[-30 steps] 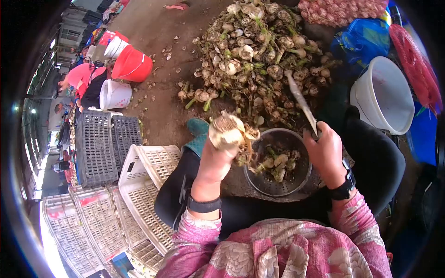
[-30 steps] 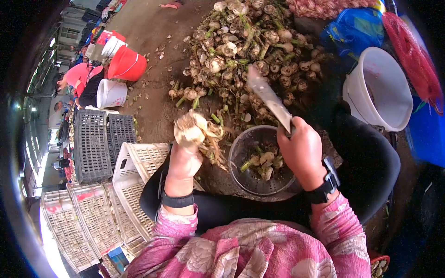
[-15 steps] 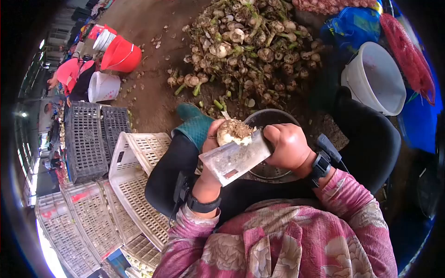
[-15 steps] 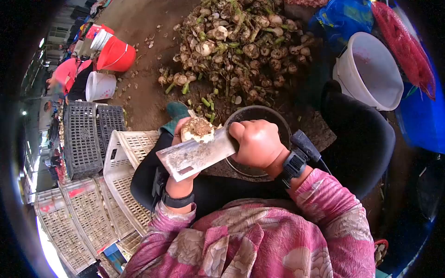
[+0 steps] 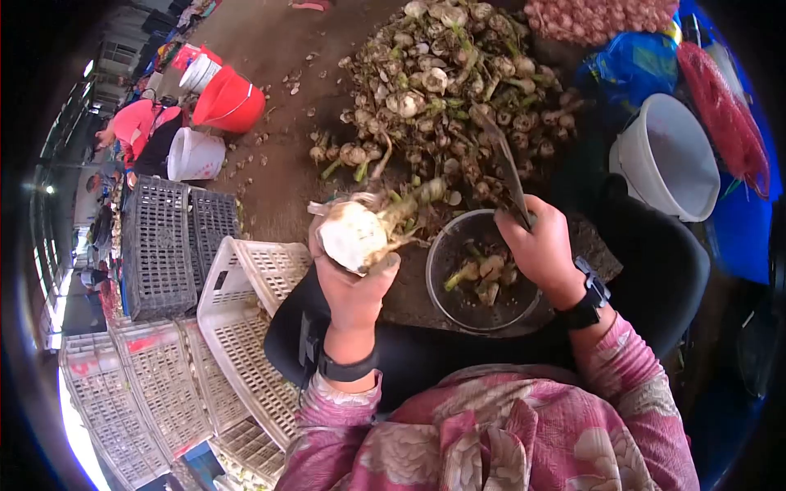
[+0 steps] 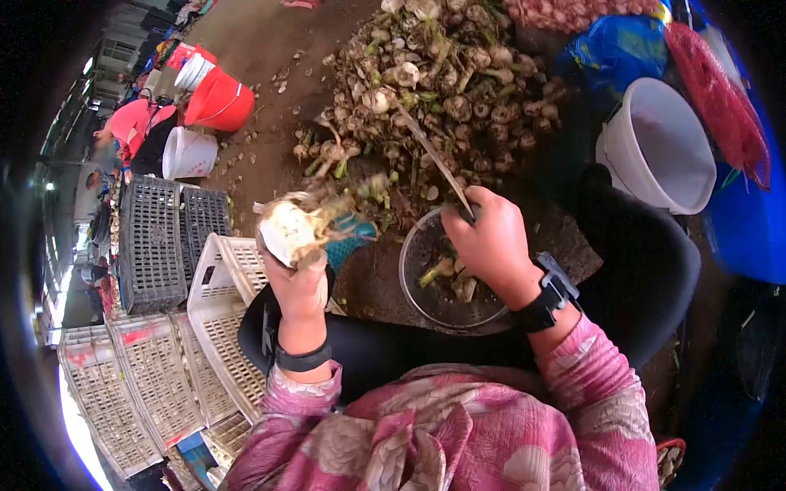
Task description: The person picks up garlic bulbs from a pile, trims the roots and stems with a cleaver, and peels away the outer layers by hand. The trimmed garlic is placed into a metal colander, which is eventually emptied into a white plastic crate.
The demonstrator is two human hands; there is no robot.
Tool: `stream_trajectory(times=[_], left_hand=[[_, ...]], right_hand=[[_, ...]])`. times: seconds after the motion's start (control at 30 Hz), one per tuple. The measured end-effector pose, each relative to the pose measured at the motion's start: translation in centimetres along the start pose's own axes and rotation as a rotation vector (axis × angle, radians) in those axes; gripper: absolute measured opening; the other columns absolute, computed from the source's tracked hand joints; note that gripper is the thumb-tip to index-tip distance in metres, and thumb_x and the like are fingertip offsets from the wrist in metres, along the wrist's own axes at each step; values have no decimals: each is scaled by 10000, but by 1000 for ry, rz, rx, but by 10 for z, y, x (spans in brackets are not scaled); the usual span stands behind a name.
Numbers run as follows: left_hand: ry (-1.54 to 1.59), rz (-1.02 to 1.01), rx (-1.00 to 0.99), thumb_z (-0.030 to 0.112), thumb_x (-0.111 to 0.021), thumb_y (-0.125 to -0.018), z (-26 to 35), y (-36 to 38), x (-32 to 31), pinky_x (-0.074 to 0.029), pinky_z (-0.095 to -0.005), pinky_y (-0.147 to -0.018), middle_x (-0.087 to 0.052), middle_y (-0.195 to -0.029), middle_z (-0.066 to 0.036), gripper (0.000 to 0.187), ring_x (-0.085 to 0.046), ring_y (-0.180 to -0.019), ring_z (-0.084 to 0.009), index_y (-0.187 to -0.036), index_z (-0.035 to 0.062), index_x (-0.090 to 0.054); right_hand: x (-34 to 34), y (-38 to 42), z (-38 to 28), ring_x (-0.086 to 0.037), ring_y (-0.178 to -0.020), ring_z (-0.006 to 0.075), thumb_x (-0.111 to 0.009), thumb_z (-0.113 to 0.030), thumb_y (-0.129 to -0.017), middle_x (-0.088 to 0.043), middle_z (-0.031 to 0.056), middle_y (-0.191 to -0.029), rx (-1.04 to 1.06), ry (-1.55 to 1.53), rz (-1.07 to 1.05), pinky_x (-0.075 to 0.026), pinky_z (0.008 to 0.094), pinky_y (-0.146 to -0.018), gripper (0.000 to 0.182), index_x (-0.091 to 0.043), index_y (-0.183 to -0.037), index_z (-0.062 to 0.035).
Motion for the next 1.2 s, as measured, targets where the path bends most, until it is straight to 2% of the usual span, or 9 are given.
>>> stream_trajectory(times=[0.2, 0.27, 0.33, 0.43, 0.6, 0.73, 0.87, 1.07, 1.2], left_hand=[[293, 88, 143, 210, -679, -681, 0, 11, -29, -370, -379, -941, -435, -1196, -117, 710, -459, -1092, -265, -1261, 63, -296], [240, 155, 277, 338, -632, -724, 6, 6, -36, -420, -408, -901, -468, -1189, -140, 661, -479, -1084, -309, -1249, 66, -336], [625, -101, 204, 220, -557, -796, 23, -5, -46, -476, -418, -801, -504, -1141, -153, 458, -525, -1031, -273, -1198, 70, -400], [67, 22, 506, 126, -572, -784, -47, -9, -22, -453, -326, -779, -539, -1081, -91, 326, -549, -937, -177, -1097, 69, -501], [-514, -626, 733, 171, -731, -606, -158, 20, -40, -420, -283, -809, -567, -1021, -118, 593, -529, -925, -176, -1113, -14, -482], [-699, 4, 548, 181, -708, -679, -191, -75, 61, -454, -310, -672, -570, -849, -34, 368, -550, -757, -127, -973, 52, -528], [-483, 346, 1016, 235, -673, -704, -247, -81, 150, -422, -272, -597, -580, -814, -11, 270, -531, -677, -146, -914, 101, -572], [-1070, 228, 602, 321, -640, -644, -315, -140, 203, -434, -385, -805, -586, -1030, -191, 498, -563, -960, -306, -1037, 25, -561], [-1441, 41, 700, 293, -632, -668, -308, -164, 152, -424, -397, -844, -581, -1002, -217, 563, -550, -959, -337, -1164, 72, -484]], right_hand=[[-1, 14, -65, -567, -570, 315, -596, -155, -697, -552, 192, -618, 239, -238, -200, -447, 354, -538, 182, -588, -746, 20], [-25, 5, -7, -572, -590, 331, -576, -163, -701, -565, 193, -634, 62, 6, -261, -462, 369, -569, 207, -594, -769, 32], [-45, 15, 92, -571, -649, 372, -573, -175, -690, -578, 213, -661, -120, 42, -270, -467, 401, -604, 241, -596, -811, 31], [-13, 4, 48, -553, -637, 390, -570, -190, -724, -580, 207, -661, -29, 38, -19, -440, 421, -590, 227, -578, -760, 34], [30, -25, 2, -404, -526, 53, -574, -162, -769, -461, 34, -521, -134, -329, 48, -365, 260, -473, 205, -541, -710, 31], [30, -2, 4, -394, -525, 41, -574, -110, -769, -461, -35, -546, -194, -299, -28, -345, 237, -460, 138, -546, -691, 1], [6, -1, 19, -404, -529, 31, -570, -97, -773, -477, -52, -580, -403, -486, -138, -340, 217, -458, 111, -553, -707, -9], [-19, -20, 54, -421, -548, 32, -570, -96, -771, -503, -43, -618, -566, -450, -212, -358, 210, -477, 96, -578, -768, 0], [-36, -29, 74, -430, -525, 47, -551, -105, -775, -503, -32, -619, -784, -484, -219, -347, 205, -470, 101, -565, -800, -9]])
Point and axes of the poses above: each hand's wrist, its own y-axis away from the middle knuckle, its own x-axis out of the back of the hand, z = x × y, the point moved 7 cm from there along -y, towards the middle knuckle
